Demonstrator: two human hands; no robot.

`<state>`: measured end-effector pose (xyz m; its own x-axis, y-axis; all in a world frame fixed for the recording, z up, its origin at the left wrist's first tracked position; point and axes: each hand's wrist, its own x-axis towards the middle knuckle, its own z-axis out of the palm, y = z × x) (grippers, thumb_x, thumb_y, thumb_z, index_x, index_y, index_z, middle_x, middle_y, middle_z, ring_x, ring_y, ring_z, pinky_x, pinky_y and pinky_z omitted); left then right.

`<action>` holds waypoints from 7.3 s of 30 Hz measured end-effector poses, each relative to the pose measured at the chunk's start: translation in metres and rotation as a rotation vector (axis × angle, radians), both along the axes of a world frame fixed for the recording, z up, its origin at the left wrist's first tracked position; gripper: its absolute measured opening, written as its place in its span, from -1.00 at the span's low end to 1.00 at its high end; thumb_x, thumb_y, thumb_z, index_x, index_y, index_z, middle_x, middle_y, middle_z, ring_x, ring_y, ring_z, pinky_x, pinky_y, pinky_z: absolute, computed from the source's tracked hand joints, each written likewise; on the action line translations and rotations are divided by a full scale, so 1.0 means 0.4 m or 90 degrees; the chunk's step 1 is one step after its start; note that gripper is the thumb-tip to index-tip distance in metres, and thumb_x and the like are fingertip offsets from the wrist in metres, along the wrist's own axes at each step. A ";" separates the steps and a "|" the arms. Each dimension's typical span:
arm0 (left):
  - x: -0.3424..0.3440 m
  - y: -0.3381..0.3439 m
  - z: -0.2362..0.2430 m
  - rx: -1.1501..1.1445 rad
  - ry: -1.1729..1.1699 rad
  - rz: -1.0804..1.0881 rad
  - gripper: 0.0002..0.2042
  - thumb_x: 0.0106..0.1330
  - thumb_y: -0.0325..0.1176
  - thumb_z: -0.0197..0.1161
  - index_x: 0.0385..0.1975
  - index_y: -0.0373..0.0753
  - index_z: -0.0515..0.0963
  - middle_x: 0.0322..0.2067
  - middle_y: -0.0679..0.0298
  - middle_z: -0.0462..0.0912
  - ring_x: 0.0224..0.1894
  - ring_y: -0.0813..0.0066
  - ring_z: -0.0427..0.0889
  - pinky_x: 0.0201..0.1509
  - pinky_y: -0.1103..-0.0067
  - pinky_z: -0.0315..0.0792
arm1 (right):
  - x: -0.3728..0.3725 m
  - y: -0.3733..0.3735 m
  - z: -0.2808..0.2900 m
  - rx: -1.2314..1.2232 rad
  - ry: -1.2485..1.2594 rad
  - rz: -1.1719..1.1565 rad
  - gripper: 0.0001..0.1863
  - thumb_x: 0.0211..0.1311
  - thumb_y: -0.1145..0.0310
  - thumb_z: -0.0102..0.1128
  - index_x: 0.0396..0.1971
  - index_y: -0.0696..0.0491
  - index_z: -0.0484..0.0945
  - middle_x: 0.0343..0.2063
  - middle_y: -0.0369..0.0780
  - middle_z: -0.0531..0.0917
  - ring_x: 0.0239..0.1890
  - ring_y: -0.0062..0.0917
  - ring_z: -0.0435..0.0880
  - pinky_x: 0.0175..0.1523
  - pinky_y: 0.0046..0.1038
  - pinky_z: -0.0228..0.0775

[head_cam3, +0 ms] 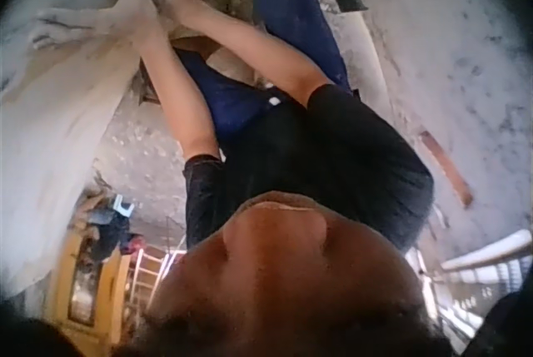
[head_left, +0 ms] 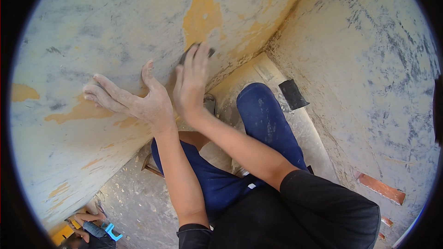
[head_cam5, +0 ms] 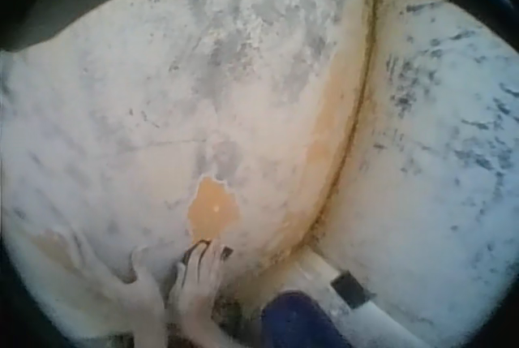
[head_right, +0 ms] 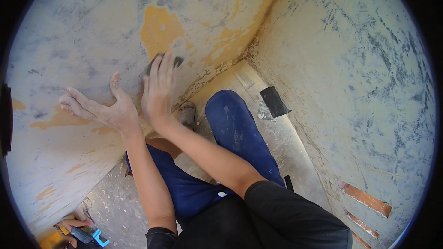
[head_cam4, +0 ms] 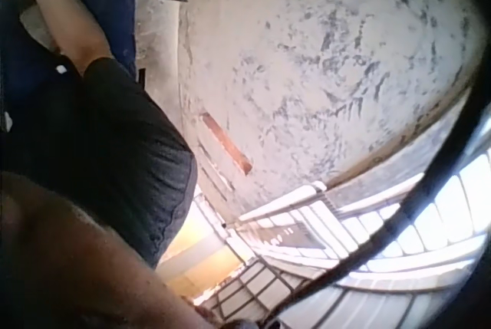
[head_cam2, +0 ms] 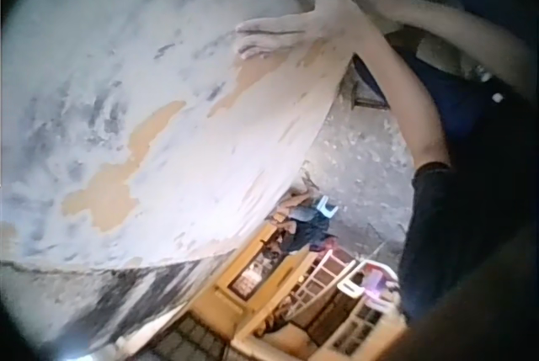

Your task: Sanding an interior wall to smooth the surface during renovation.

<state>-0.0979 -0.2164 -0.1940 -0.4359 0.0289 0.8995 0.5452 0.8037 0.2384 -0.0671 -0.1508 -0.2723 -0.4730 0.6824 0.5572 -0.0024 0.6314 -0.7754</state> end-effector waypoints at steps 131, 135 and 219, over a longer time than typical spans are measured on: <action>0.007 -0.006 0.005 -0.009 0.014 -0.018 0.05 0.13 -0.17 0.65 0.55 -0.32 0.10 0.54 -0.07 0.02 0.62 -0.17 -0.20 0.62 -0.09 -0.14 | 0.005 0.160 0.053 -0.135 -0.124 -0.026 -0.24 0.21 0.80 -0.13 0.40 0.63 -0.17 0.39 0.60 -0.24 0.49 0.48 -0.15 0.60 -0.01 -0.12; 0.016 -0.023 0.013 -0.016 -0.012 0.032 0.06 0.12 -0.16 0.66 0.55 -0.32 0.10 0.53 -0.07 0.03 0.62 -0.17 -0.18 0.61 -0.08 -0.13 | 0.033 0.124 0.065 -0.043 -0.221 0.049 -0.26 0.25 0.79 -0.17 0.41 0.62 -0.17 0.39 0.59 -0.18 0.49 0.46 -0.10 0.58 -0.04 -0.04; 0.016 0.085 -0.012 -0.068 -0.021 -0.006 0.09 0.09 0.23 0.55 0.55 -0.23 0.19 0.59 -0.05 -0.07 0.64 -0.09 -0.20 0.60 -0.11 -0.19 | 0.018 0.208 0.079 -0.145 -0.041 -0.018 -0.23 0.18 0.80 -0.14 0.44 0.52 -0.08 0.45 0.51 -0.25 0.53 0.44 -0.28 0.63 0.03 -0.32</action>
<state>-0.0915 -0.1824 -0.1987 -0.4640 0.1280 0.8765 0.5467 0.8200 0.1697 -0.0599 -0.0676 -0.2405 -0.4813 0.8006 0.3568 0.0667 0.4393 -0.8958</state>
